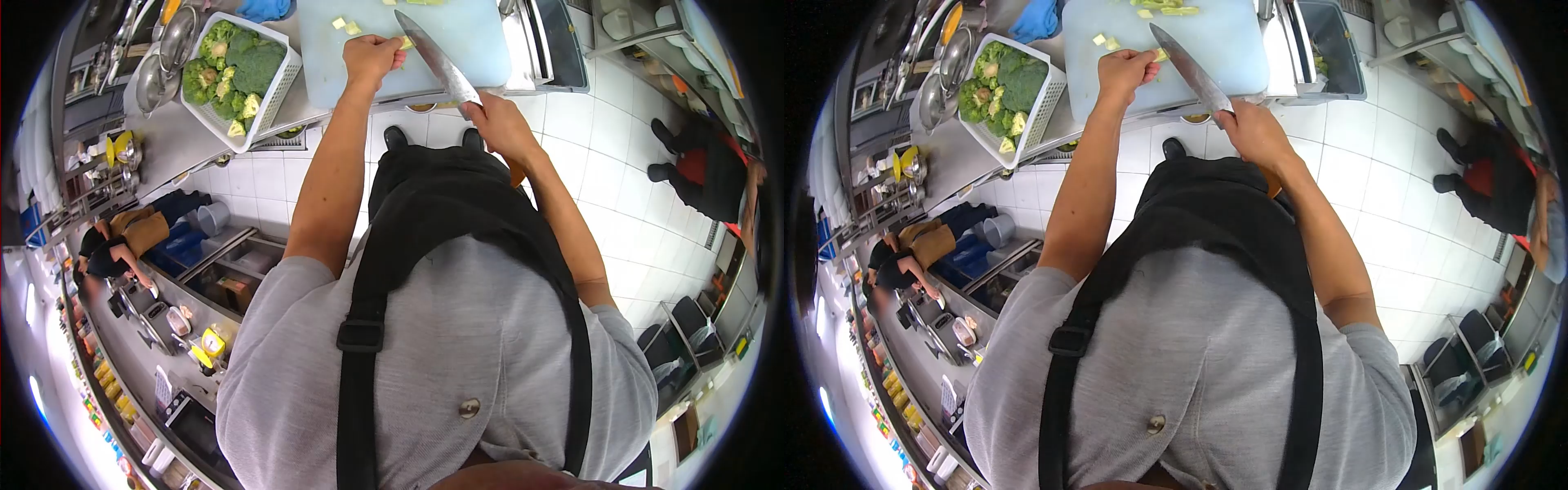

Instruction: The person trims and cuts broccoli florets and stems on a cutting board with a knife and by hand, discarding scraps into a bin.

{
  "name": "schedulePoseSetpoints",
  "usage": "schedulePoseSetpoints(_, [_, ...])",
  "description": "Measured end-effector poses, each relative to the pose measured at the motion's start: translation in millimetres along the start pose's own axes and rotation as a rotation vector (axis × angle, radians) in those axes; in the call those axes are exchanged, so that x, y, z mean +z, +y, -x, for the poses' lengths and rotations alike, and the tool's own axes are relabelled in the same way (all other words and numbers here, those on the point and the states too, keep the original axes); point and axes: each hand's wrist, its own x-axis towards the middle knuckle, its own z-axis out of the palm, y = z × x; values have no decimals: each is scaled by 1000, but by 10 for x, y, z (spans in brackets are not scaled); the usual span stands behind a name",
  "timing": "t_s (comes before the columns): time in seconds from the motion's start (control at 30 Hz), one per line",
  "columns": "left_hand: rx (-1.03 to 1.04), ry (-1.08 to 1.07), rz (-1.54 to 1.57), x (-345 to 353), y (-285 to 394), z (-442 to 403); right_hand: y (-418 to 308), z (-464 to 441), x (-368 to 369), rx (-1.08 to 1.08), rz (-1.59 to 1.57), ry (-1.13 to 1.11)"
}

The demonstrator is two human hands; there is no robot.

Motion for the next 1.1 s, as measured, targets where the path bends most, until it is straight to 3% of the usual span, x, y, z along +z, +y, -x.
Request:
schedulePoseSetpoints(0.17, [7, -18, 7, 15, -33, -26, 97, -42, 94, -65, 267, 152])
schedulePoseSetpoints(0.27, [-22, -13, -14, 16, 6, 14, 119, -95, 91, -137, 234, 189])
schedulePoseSetpoints(0.37, [-62, -71, -244, -105, 0, 4, -117, 54, -111, 101, -44, 94])
schedulePoseSetpoints(0.47, [329, 144, -713, -131, 64, -30, 167, 80, -120, 39, -29, 159])
schedulePoseSetpoints(0.57, [626, -188, -678, -40, 124, -196, 112, 190, -232, 139, -106, 139])
schedulePoseSetpoints(0.6, [605, -307, -778, -25, 161, -227, 156, 187, -257, 146, -108, 136])
schedulePoseSetpoints(0.7, [584, -356, -836, -120, 191, -197, 232, 224, -313, 160, -122, 171])
schedulePoseSetpoints(0.8, [345, -70, -1145, -202, 144, -94, 288, 249, -364, 149, -134, 188])
schedulePoseSetpoints(0.9, [303, -40, -775, -347, 39, 46, 234, 315, -401, 153, -150, 168])
schedulePoseSetpoints(1.1, [433, -123, -721, -321, -62, 254, 201, 290, -427, 119, -128, 125])
